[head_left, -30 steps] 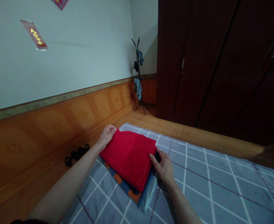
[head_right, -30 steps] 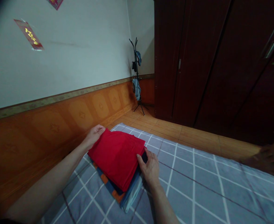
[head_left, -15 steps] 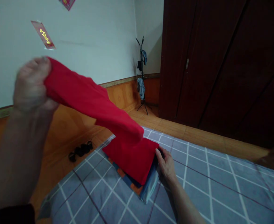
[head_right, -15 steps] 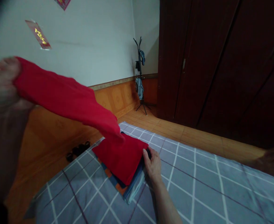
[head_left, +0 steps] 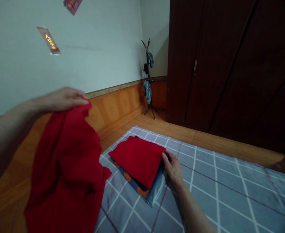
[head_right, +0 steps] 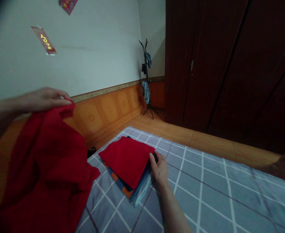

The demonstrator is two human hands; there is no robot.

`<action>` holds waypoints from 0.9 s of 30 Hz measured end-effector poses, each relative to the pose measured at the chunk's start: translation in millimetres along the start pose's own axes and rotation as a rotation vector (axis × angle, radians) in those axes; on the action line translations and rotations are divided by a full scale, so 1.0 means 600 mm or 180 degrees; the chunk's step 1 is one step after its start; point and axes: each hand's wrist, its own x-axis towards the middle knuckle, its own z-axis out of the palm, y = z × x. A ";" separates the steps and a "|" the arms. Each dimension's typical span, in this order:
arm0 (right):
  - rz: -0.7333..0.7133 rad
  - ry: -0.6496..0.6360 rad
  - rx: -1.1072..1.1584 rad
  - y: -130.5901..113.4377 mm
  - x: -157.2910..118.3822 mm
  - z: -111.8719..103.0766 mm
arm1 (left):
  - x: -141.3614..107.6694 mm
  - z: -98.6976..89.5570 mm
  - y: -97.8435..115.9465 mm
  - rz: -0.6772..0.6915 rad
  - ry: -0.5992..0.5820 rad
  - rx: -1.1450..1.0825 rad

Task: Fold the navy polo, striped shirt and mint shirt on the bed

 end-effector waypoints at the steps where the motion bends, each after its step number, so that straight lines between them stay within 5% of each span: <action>1: -0.0005 -0.0003 0.0004 0.001 0.000 0.000 | -0.013 0.029 -0.013 -0.0044 -0.0565 0.0137; 4: -0.0026 -0.0017 0.0014 0.004 0.001 0.000 | -0.056 0.141 -0.056 -0.0058 -0.2202 0.0476; 5: -0.0033 -0.0021 0.0014 0.005 0.001 0.001 | -0.070 0.182 -0.071 -0.0080 -0.2398 0.0544; 8: -0.0032 -0.0036 0.0001 0.008 0.001 0.001 | -0.095 0.295 -0.119 -0.0217 -0.2316 0.0978; 11: -0.0004 -0.0049 -0.0013 0.007 0.001 0.000 | -0.092 0.364 -0.165 -0.0427 -0.1858 0.1312; 18: 0.0011 -0.0041 -0.0054 0.004 0.002 -0.001 | -0.074 0.399 -0.220 -0.0897 -0.1601 0.1804; 27: 0.0017 -0.0038 -0.0058 0.003 0.001 -0.001 | -0.098 0.412 -0.223 -0.0612 -0.0989 0.2003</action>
